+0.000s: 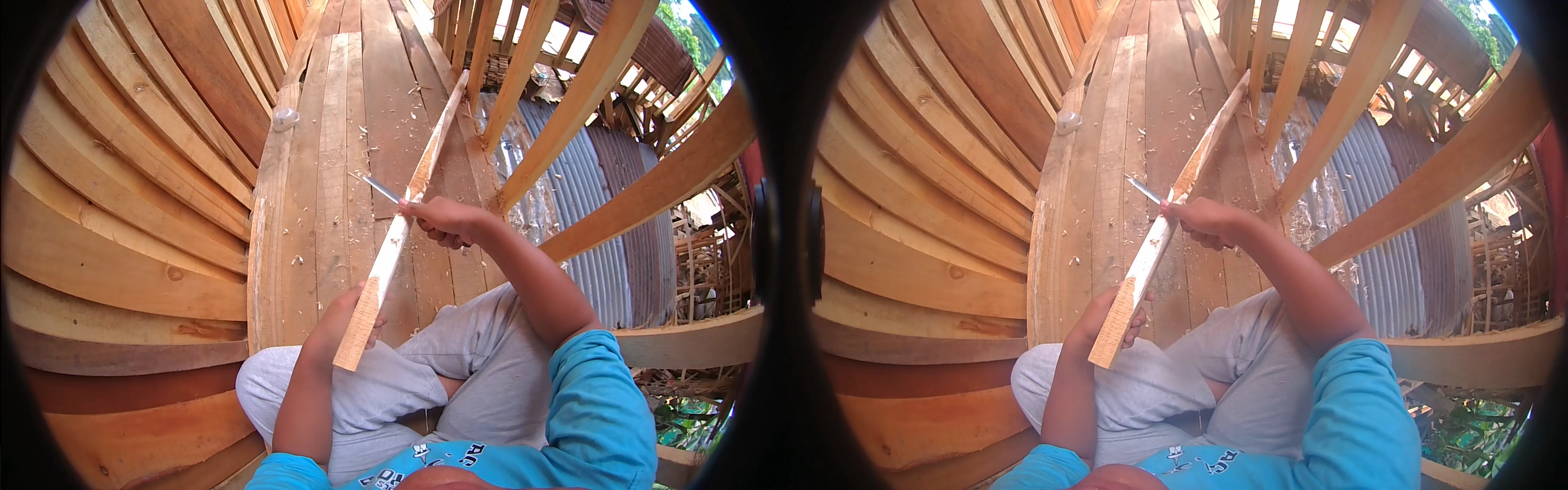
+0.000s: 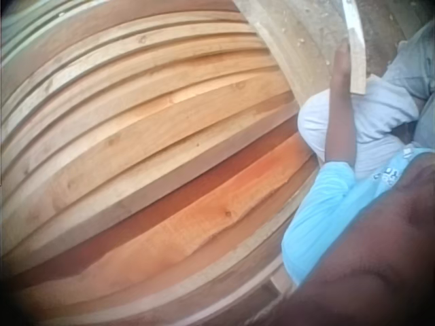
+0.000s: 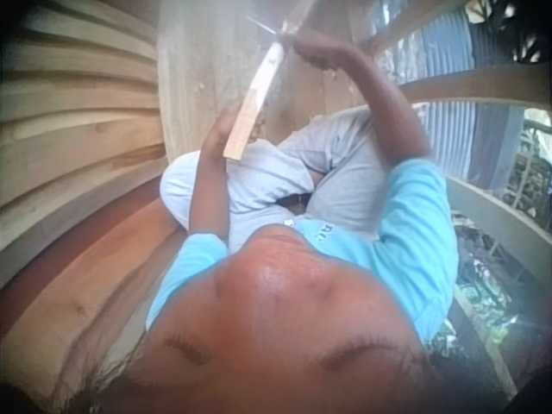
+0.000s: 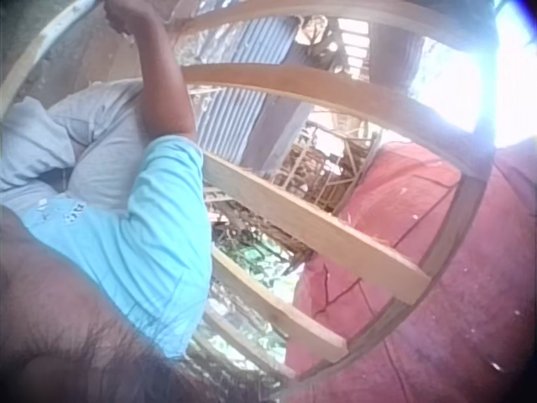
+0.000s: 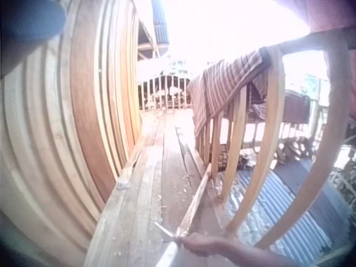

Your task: The person sits on a wooden floor and uses a knife to shave thin strips from a long wooden plank. They hold the plank with one hand and carefully scrape the surface with the other, producing wood shavings.

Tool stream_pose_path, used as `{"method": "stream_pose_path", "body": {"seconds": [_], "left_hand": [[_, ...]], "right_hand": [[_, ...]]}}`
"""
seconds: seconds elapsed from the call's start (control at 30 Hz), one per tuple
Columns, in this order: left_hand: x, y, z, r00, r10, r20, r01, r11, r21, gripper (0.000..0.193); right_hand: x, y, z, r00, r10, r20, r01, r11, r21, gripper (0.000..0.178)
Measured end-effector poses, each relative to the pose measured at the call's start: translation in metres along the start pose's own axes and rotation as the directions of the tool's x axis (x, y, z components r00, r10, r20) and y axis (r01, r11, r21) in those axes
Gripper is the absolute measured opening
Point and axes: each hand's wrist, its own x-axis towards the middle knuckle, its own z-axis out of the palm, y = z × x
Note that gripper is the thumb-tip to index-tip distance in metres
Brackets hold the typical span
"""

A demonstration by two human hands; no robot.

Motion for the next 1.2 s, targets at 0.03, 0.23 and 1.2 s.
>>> {"method": "stream_pose_path", "body": {"seconds": [0.03,0.23,1.2], "left_hand": [[-0.001,0.001,0.0,1.0,-0.002,0.0,0.002,1.0,0.004,0.048],[-0.007,0.006,0.004,0.998,0.028,-0.056,-0.025,0.998,0.05,0.044],[-0.004,0.007,-0.003,0.993,0.086,-0.084,-0.069,0.98,0.187,0.052]], "right_hand": [[0.001,-0.001,-0.001,0.999,0.016,0.03,-0.016,1.0,0.019,0.064],[0.013,0.009,-0.014,0.966,0.04,0.256,-0.101,0.968,0.229,0.066],[0.014,0.02,0.004,0.896,-0.22,-0.386,0.258,0.965,0.048,0.058]]}}
